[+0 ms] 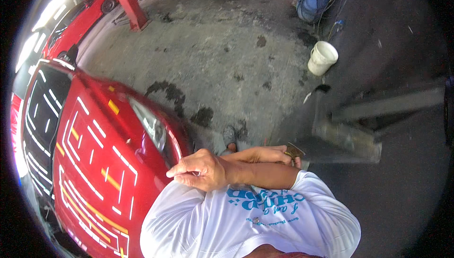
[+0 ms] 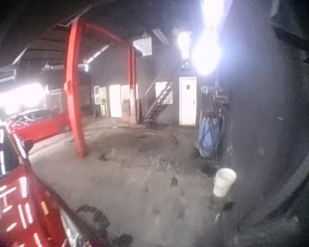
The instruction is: The person sands the surface of a car hood using a sanding block. They repeatedly rub the block across the hood, occasionally dipping it into a bucket of liquid. The hood is partially masked with newspaper and tape.
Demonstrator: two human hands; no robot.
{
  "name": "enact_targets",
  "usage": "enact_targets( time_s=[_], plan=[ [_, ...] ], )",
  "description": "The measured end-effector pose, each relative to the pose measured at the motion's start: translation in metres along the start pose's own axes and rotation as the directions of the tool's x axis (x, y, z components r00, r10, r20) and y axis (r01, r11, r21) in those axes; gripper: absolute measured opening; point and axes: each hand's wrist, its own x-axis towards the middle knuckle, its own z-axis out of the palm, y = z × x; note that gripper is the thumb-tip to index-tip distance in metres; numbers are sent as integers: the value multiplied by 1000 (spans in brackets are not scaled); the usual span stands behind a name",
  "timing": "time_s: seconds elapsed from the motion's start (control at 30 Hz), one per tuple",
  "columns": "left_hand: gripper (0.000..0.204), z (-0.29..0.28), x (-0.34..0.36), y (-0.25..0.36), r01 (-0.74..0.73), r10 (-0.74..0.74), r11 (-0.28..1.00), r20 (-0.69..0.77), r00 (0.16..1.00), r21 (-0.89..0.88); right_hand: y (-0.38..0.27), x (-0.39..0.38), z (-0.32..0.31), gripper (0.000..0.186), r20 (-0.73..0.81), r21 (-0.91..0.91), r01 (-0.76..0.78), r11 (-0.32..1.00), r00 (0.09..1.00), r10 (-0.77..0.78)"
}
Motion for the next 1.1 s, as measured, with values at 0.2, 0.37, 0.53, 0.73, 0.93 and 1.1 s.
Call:
enact_targets(
  time_s=[0.2,0.37,0.53,0.73,0.93,1.1],
  plan=[
    [20,-201,42,89,-11,9,999,70,997,39,91,98,-169,19,-49,-174,-54,983,998,46],
    [20,-298,96,166,109,-91,979,115,989,-169,141,162,-290,16,-156,-200,4,980,987,-36],
    [21,-423,145,209,140,-122,987,203,972,-75,192,199,-414,20,-231,-145,-9,989,973,-25],
    [32,-593,272,279,-40,-4,989,294,956,145,236,244,-598,17,-136,-216,145,966,975,-177],
    [28,-699,349,335,100,-125,989,257,958,110,246,297,-753,16,-294,-129,32,991,953,-69],
    [26,-820,445,373,159,-230,962,348,909,220,299,306,-893,18,-307,-229,44,972,945,-115]
  ],
)
